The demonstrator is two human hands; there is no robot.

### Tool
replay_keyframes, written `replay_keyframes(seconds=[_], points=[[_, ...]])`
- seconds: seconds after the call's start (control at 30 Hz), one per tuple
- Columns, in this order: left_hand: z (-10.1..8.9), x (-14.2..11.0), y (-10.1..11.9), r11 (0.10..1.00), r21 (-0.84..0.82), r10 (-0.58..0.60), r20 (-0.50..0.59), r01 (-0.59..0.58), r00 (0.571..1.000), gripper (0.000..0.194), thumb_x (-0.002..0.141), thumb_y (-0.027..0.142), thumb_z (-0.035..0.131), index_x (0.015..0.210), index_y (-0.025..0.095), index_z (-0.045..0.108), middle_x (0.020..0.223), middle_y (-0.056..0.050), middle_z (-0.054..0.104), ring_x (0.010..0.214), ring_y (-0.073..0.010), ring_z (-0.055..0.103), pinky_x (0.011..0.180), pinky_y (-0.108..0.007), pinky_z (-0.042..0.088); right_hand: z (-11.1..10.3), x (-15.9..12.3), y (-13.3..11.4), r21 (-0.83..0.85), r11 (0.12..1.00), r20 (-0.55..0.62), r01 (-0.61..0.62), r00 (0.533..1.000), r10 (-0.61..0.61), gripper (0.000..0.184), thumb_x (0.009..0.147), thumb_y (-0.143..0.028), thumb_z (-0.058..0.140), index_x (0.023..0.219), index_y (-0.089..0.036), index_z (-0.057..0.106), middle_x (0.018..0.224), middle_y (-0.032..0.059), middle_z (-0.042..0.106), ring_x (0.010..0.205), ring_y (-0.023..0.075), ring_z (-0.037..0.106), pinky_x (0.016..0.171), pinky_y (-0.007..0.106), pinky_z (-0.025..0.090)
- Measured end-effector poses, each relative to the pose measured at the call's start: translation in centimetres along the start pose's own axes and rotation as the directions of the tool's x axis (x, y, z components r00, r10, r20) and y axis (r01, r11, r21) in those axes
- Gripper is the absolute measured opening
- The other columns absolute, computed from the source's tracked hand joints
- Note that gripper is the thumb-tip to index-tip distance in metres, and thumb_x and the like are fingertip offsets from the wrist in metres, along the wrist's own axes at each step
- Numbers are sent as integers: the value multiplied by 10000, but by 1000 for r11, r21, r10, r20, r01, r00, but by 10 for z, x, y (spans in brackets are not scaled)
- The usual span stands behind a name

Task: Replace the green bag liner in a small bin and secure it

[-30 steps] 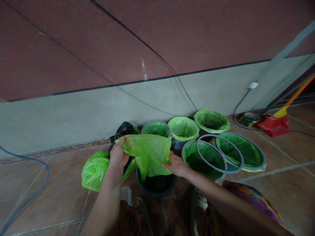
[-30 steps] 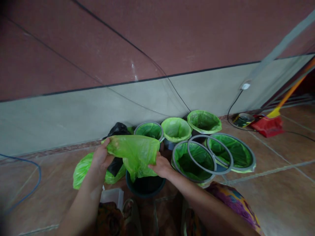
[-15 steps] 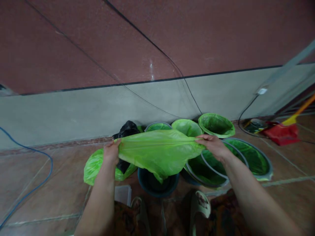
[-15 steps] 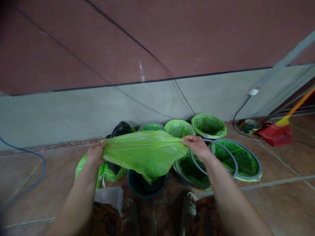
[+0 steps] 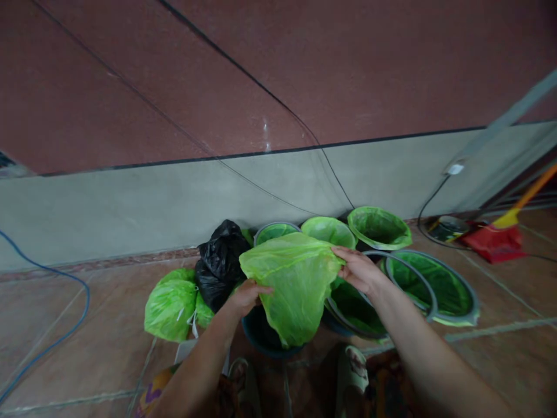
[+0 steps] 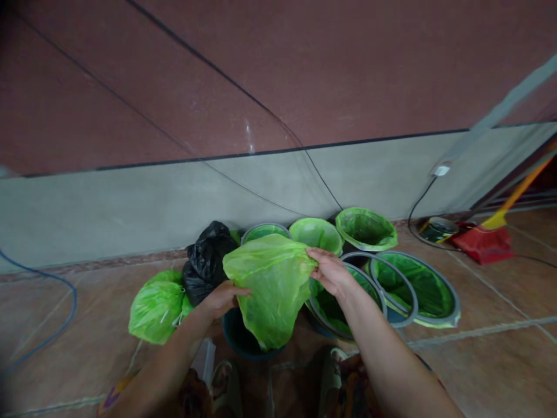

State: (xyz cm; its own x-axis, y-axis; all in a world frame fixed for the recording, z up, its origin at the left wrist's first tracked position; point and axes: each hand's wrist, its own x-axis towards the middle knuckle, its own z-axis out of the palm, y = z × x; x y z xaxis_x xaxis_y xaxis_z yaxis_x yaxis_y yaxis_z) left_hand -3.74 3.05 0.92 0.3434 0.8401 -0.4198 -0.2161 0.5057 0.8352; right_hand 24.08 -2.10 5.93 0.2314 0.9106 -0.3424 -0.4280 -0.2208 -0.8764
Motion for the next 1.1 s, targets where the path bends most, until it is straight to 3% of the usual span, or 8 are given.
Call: replay_keyframes(seconds=[0.1, 0.23, 0.33, 0.53, 0.7, 0.9, 1.0, 1.1], points=[[-7, 6, 6, 999, -14, -34, -48, 33, 998, 244, 603, 170, 773, 824, 117, 685, 639, -51, 696, 643, -208, 680, 667, -325, 548, -4, 1, -3, 55, 998, -6, -27, 1000, 27, 67, 759, -245, 657, 789, -186, 646, 719, 19, 696, 592, 121, 615, 538, 223, 508], [-27, 14, 31, 995, -102, -45, -279, 17, 959, 21, 718, 116, 632, 716, 111, 652, 573, -40, 673, 494, -167, 631, 568, -291, 538, -14, 3, -8, 185, 980, -60, -78, 994, 91, 74, 819, -232, 604, 753, -202, 614, 697, 10, 685, 643, 115, 636, 631, 224, 536], [-35, 14, 42, 991, -134, -41, -347, -6, 937, 104, 773, 95, 560, 724, 120, 649, 577, -41, 677, 484, -159, 631, 579, -290, 551, -16, 2, -11, 249, 964, -77, -93, 990, 116, 139, 840, -228, 577, 703, -211, 577, 708, 16, 686, 691, 128, 656, 711, 269, 553], [-27, 8, 44, 986, -162, -27, -310, -25, 950, 90, 779, 103, 573, 779, 109, 663, 637, -64, 701, 579, -188, 679, 643, -308, 575, -3, 2, -1, -133, 981, -223, 138, 961, -165, 233, 697, -342, 714, 865, -200, 638, 828, 31, 693, 713, 149, 637, 657, 281, 512], [-22, 5, 49, 980, -196, -40, -302, -21, 952, 80, 769, 91, 579, 794, 107, 654, 654, -68, 708, 631, -196, 697, 674, -313, 582, 6, 12, 25, -591, 771, -33, 238, 947, -318, 674, 635, -409, 728, 1255, -224, 536, 1212, 97, 576, 882, 184, 633, 789, 346, 507], [-15, -3, 56, 982, -190, -59, -212, 18, 976, 77, 778, 125, 594, 815, 109, 659, 673, -66, 711, 675, -199, 706, 678, -298, 581, 12, 26, 74, -913, 355, 69, 202, 932, -355, 804, 649, -303, 730, 1369, -166, 400, 1307, 156, 488, 1081, 256, 582, 943, 381, 445], [-9, -9, 59, 981, -190, -71, -144, 42, 987, 116, 788, 168, 605, 862, 109, 671, 708, -71, 717, 693, -200, 707, 683, -297, 580, 17, 30, 92, -955, 258, 56, 147, 943, -328, 740, 708, -298, 692, 1368, -154, 390, 1253, 161, 540, 1034, 259, 604, 886, 357, 454], [-4, -13, 63, 979, -197, -68, -74, 52, 995, 140, 804, 202, 601, 881, 115, 679, 735, -73, 721, 713, -201, 707, 700, -298, 579, 19, 33, 96, -977, 174, 71, 127, 952, -298, 384, 808, -268, 581, 1178, -166, 575, 1076, 126, 637, 924, 230, 637, 806, 312, 452]])
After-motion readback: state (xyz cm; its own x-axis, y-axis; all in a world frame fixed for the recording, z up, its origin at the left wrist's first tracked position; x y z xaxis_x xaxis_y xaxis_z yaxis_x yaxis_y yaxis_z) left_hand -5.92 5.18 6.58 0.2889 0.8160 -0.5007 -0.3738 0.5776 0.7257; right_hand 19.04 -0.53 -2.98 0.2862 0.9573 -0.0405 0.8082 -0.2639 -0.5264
